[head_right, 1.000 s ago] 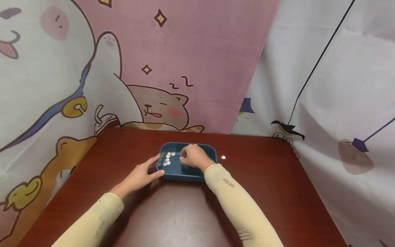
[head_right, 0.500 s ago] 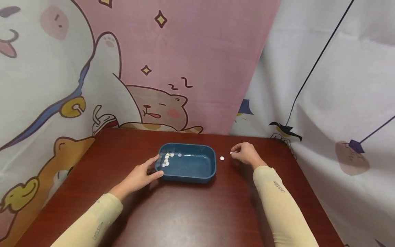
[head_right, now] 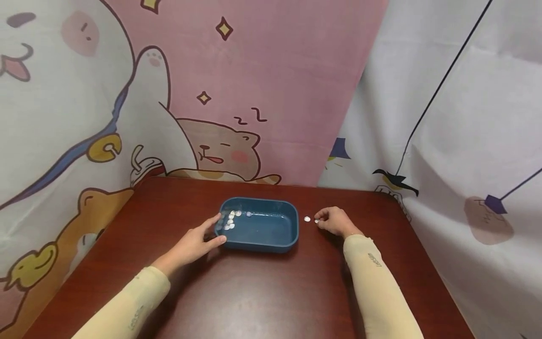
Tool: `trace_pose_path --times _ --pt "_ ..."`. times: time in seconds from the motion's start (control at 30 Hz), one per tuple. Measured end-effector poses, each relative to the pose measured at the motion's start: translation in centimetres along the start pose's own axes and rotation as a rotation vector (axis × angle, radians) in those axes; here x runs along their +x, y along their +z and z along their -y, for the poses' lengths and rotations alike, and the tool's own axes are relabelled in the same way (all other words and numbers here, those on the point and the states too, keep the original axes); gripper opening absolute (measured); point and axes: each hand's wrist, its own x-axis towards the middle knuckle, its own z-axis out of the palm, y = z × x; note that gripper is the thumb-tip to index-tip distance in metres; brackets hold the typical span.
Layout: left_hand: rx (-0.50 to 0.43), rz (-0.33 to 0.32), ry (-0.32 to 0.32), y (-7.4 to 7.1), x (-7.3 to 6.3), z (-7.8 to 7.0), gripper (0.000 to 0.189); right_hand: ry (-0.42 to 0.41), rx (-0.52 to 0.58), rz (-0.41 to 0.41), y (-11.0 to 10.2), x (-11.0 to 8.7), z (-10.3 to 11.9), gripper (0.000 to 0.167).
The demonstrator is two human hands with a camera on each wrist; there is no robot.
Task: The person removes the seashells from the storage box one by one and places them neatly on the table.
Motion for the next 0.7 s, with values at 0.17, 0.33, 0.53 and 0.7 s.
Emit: trace_pose_path --times 0.17,0.33,0.53,0.7 --pt "0.001 0.005 0.003 -0.1 0.0 -0.2 0.087 0.007 0.030 0.031 -0.2 0.5 0.0 0.021" --pt "0.004 -0.005 0.009 -0.2 0.2 -0.4 0.086 -0.005 0.023 0.030 -0.5 1.0 0.5 0.021" --pt "0.011 -0.003 0.001 -0.2 0.1 -0.5 0.085 0.000 -0.006 0.021 -0.3 1.4 0.7 0.020" --pt "0.007 0.000 0.004 -0.1 -0.1 -0.4 0.086 0.011 0.011 0.033 0.1 1.2 0.8 0.021"
